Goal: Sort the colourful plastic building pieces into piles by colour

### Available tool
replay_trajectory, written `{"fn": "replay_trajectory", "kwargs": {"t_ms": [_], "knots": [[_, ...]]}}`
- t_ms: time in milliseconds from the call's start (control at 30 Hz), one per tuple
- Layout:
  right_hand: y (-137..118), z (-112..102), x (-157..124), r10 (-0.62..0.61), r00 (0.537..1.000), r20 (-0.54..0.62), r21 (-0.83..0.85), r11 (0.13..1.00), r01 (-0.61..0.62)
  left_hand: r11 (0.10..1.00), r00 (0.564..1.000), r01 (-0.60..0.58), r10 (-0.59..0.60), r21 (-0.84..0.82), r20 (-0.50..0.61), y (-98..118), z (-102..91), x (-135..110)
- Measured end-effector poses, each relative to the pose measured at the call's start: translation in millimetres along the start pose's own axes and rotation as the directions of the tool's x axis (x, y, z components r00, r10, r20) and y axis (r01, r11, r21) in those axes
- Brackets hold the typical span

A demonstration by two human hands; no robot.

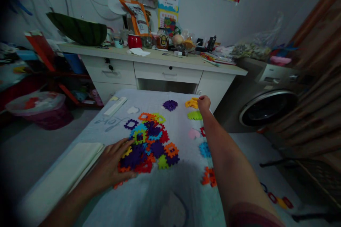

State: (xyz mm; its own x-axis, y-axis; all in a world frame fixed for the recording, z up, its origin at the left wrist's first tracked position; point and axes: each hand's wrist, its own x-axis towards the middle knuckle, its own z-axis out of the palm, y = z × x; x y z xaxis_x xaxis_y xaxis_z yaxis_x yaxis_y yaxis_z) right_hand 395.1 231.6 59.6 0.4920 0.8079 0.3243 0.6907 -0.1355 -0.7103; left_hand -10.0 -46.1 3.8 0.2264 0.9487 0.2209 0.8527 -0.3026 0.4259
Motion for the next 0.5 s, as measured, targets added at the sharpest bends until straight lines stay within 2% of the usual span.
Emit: {"fn": "replay_trajectory", "kwargs": {"t_ms": [100, 333, 500], "knots": [[3, 3, 4, 0.060, 0.998, -0.011, -0.015, 0.998, -0.060, 0.999, 0.998, -0.029, 0.027, -0.028, -0.050, 0, 5.1, 2], [-1, 13, -11, 0.006, 0.998, 0.058, -0.031, 1.000, -0.005, 0.997, 0.998, -0.031, 0.028, -0.064, -0.054, -3, 7.7, 3], [-1, 3, -18, -0.026, 0.994, 0.109, -0.046, 0.998, 0.032, 0.998, 0.998, -0.029, 0.025, -0.062, -0.057, -3, 8.2, 2]]}}
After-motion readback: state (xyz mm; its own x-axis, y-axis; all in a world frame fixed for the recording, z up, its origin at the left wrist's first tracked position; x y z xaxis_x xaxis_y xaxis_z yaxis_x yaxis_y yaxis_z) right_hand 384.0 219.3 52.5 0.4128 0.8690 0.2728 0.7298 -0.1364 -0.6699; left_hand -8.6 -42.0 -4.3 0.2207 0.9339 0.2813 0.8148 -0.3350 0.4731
